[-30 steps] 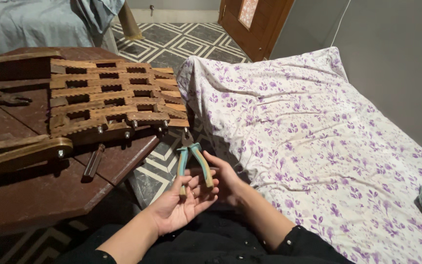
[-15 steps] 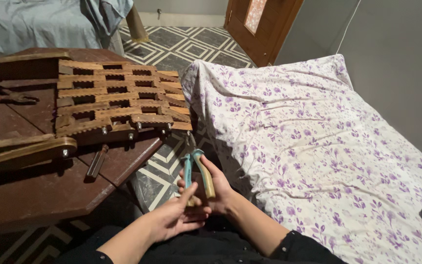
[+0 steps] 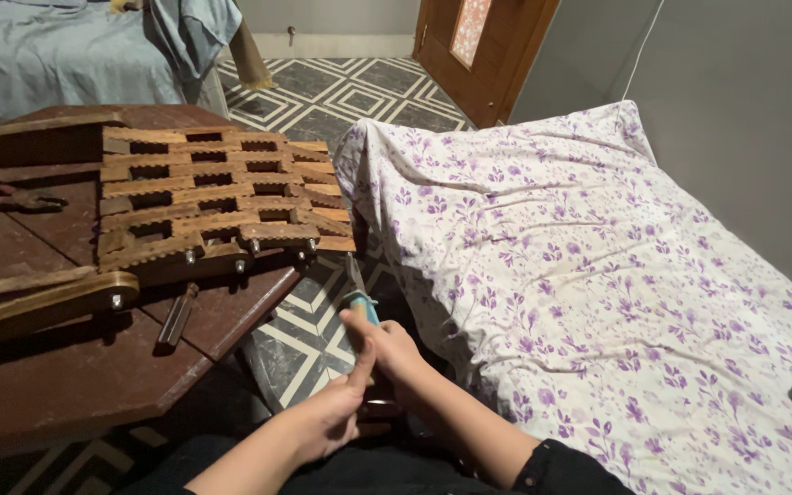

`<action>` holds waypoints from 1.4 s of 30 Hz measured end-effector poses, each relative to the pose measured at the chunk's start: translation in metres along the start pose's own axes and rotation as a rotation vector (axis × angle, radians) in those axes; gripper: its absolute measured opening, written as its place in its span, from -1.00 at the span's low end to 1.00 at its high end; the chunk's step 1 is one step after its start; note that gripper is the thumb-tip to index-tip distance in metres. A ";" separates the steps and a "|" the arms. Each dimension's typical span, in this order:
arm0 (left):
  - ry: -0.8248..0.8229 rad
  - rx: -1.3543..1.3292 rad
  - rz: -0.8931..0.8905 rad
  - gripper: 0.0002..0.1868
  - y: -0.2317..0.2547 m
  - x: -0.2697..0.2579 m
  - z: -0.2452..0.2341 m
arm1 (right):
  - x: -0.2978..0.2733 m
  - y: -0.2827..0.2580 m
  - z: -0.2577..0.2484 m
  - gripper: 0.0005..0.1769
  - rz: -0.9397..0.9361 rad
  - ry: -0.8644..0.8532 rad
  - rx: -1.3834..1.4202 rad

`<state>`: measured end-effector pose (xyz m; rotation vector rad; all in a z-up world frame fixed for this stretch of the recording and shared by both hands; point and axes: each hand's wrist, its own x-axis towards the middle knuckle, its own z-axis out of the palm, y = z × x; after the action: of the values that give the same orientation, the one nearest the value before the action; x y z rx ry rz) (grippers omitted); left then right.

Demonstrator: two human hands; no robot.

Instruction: The person uses pliers to remove metal fasteners from a wooden chair frame, detaching the woven seat from the legs. The chair is handled on a bed and then placed on a table to continue the disassembly.

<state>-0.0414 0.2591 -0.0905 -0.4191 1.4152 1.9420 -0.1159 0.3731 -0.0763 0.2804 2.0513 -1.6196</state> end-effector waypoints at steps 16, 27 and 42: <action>-0.043 0.012 0.020 -0.26 0.004 -0.016 0.005 | 0.009 0.011 -0.009 -0.37 -0.051 -0.040 0.209; 0.030 0.552 0.146 -0.55 0.009 -0.026 -0.019 | -0.020 -0.003 -0.013 -0.49 -0.027 -0.114 -0.020; 0.340 0.280 0.349 -0.65 -0.008 -0.062 -0.090 | -0.071 -0.059 0.037 -0.23 -0.379 -0.273 -0.329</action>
<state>-0.0035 0.1560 -0.0898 -0.4034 2.0653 1.9590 -0.0733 0.3323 0.0040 -0.4454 2.1940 -1.3903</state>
